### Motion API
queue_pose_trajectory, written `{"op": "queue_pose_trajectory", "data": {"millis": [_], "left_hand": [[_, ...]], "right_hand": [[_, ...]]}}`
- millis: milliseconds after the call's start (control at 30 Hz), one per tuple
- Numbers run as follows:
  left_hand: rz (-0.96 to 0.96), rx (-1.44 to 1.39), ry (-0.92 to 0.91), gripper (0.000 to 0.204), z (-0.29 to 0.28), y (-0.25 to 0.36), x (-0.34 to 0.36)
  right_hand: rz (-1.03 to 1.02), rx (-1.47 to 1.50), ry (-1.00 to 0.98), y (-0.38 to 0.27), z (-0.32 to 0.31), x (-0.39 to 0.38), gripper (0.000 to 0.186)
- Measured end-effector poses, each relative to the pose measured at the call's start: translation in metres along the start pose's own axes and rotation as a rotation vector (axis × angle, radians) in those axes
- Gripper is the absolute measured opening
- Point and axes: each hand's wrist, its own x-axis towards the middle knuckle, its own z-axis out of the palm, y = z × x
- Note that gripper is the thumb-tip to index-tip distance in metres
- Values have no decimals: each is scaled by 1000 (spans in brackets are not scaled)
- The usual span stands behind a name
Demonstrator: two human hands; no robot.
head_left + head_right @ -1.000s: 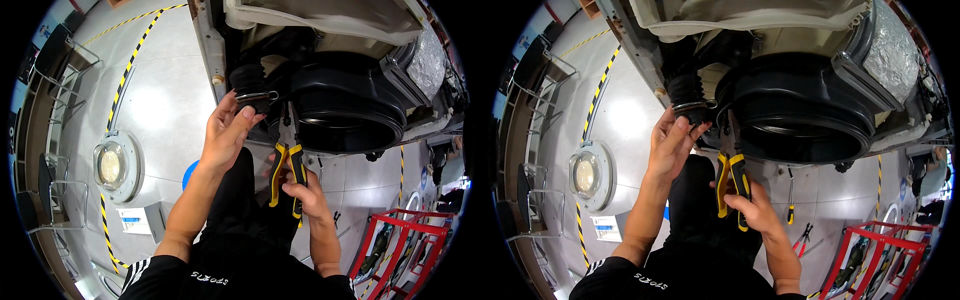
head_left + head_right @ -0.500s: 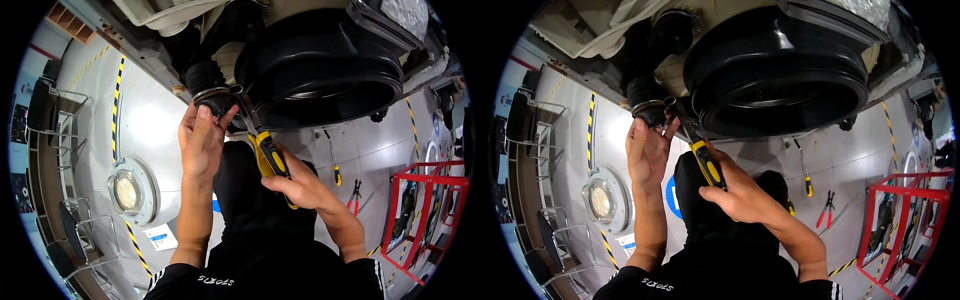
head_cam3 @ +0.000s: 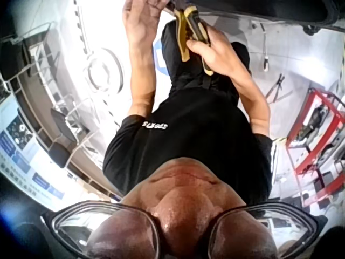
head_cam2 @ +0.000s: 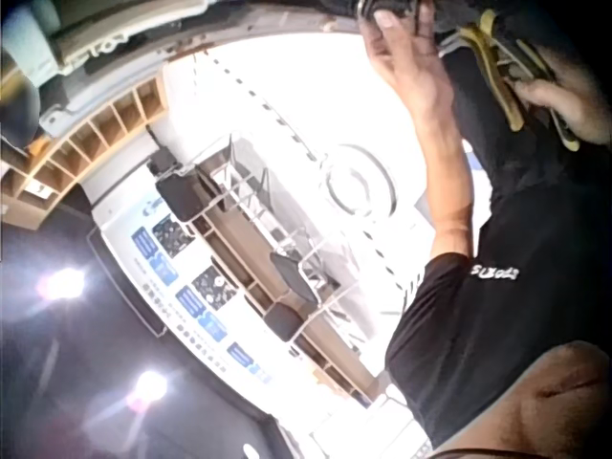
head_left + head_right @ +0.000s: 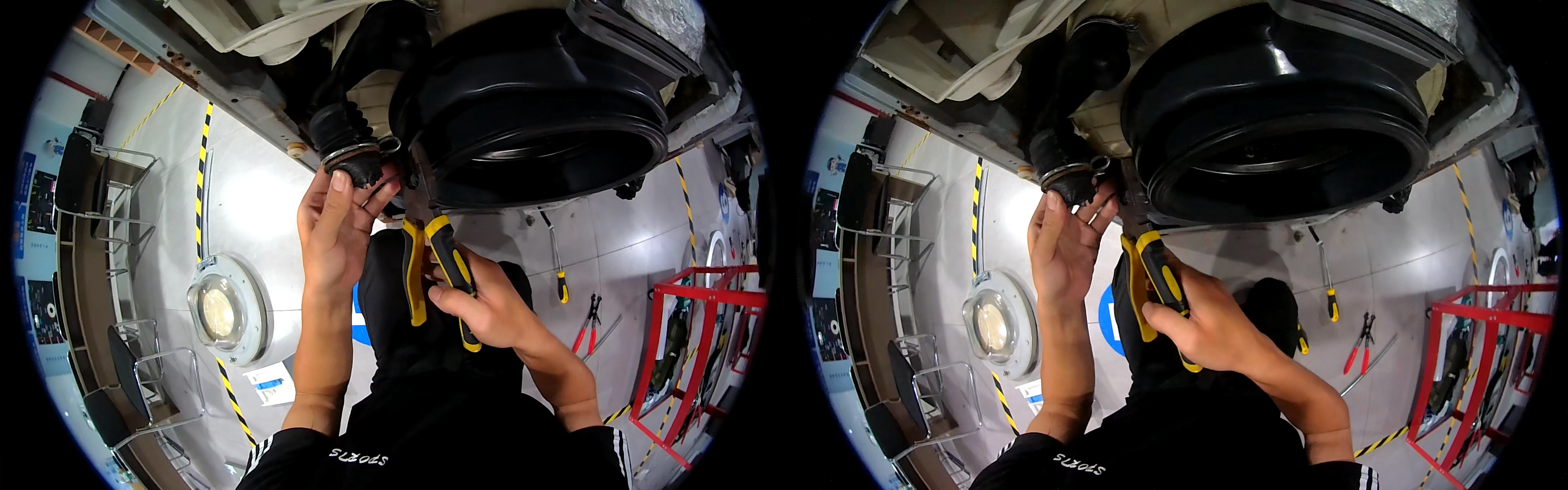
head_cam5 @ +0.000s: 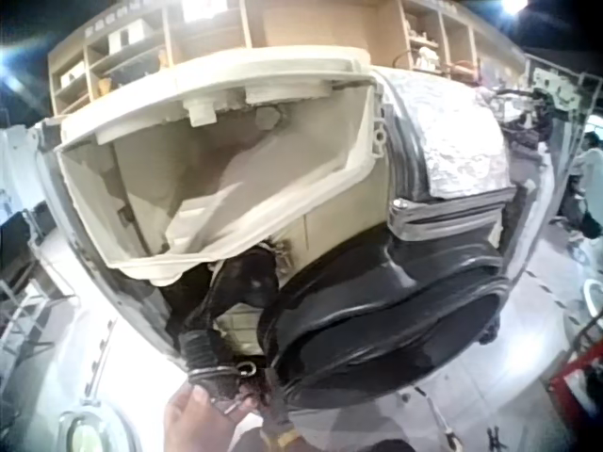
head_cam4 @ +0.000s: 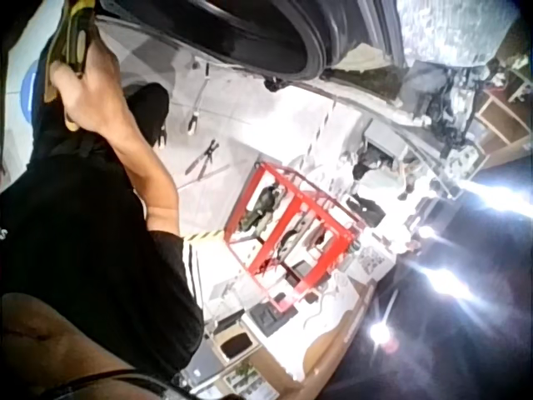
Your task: The person manipulates the interior components of a washing machine by hand and using pliers. They remove a rubber seal and use pliers to adjust a clamp on a hose assembly within the machine's casing.
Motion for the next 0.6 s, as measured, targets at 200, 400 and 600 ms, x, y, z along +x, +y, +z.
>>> {"op": "queue_pose_trajectory", "data": {"millis": [200, 400, 600], "left_hand": [[-1, 35, -9, 35, -1, 2, 1], [-20, 77, 16, 36, 0, 6, 0], [-36, 95, -4, 37, 1, 7, 1]], "right_hand": [[-121, -160, 50, 12, -3, 2, 51], [6, 60, -34, 4, -2, 4, 40], [-81, -29, 103, 21, 3, 3, 30]]}}
